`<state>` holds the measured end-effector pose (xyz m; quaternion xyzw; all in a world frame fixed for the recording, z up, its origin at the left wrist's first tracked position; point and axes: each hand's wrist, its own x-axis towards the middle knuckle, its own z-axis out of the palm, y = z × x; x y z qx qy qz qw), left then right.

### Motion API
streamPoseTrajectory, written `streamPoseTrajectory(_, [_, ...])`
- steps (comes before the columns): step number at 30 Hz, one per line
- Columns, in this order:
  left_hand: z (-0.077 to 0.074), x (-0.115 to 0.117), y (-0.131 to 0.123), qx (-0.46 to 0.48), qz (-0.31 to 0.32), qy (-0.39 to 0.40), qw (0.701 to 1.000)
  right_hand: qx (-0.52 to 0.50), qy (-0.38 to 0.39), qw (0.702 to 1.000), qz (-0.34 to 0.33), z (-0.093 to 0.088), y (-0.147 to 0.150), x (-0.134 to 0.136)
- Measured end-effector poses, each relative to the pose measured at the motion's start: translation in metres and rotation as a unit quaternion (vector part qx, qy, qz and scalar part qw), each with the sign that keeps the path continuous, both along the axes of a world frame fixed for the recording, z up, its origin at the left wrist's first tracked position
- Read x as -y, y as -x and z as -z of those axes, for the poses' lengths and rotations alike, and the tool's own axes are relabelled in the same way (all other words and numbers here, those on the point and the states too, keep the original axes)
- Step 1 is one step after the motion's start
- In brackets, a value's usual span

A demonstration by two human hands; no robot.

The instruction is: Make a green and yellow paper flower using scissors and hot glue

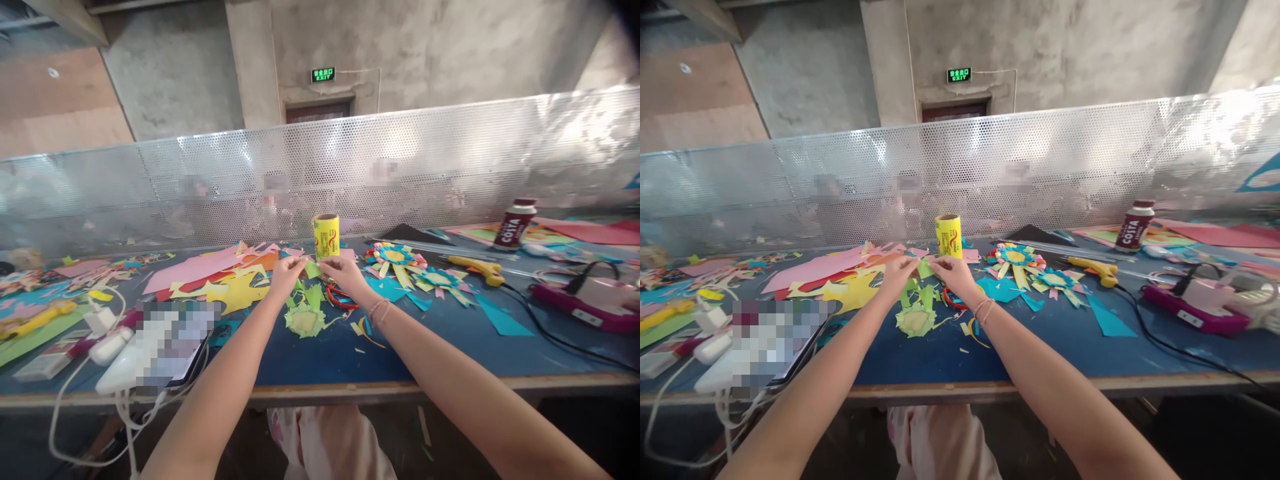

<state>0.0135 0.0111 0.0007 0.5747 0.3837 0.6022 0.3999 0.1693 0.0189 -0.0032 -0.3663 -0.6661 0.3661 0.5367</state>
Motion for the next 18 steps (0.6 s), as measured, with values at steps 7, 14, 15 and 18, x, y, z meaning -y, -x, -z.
streamPoseTrajectory(7, [0.0003, 0.0018, -0.0021, -0.013, 0.067, 0.019, 0.997, -0.050, 0.000, 0.999, 0.010, 0.0005, -0.0014, 0.0028])
streamPoseTrajectory(14, [0.0041, -0.0012, -0.0005, -0.030, 0.081, 0.064, 0.994, 0.025, -0.084, 0.996, 0.032, 0.0055, -0.0019, -0.0023])
streamPoseTrajectory(15, [0.0041, -0.0018, -0.0006, -0.021, 0.069, 0.070, 0.995, 0.055, -0.135, 0.988, 0.052, 0.0056, -0.0015, -0.0010])
streamPoseTrajectory(18, [0.0022, -0.0023, -0.0024, 0.031, 0.041, 0.087, 0.995, 0.141, -0.278, 0.947, 0.075, 0.0051, -0.0002, 0.0050])
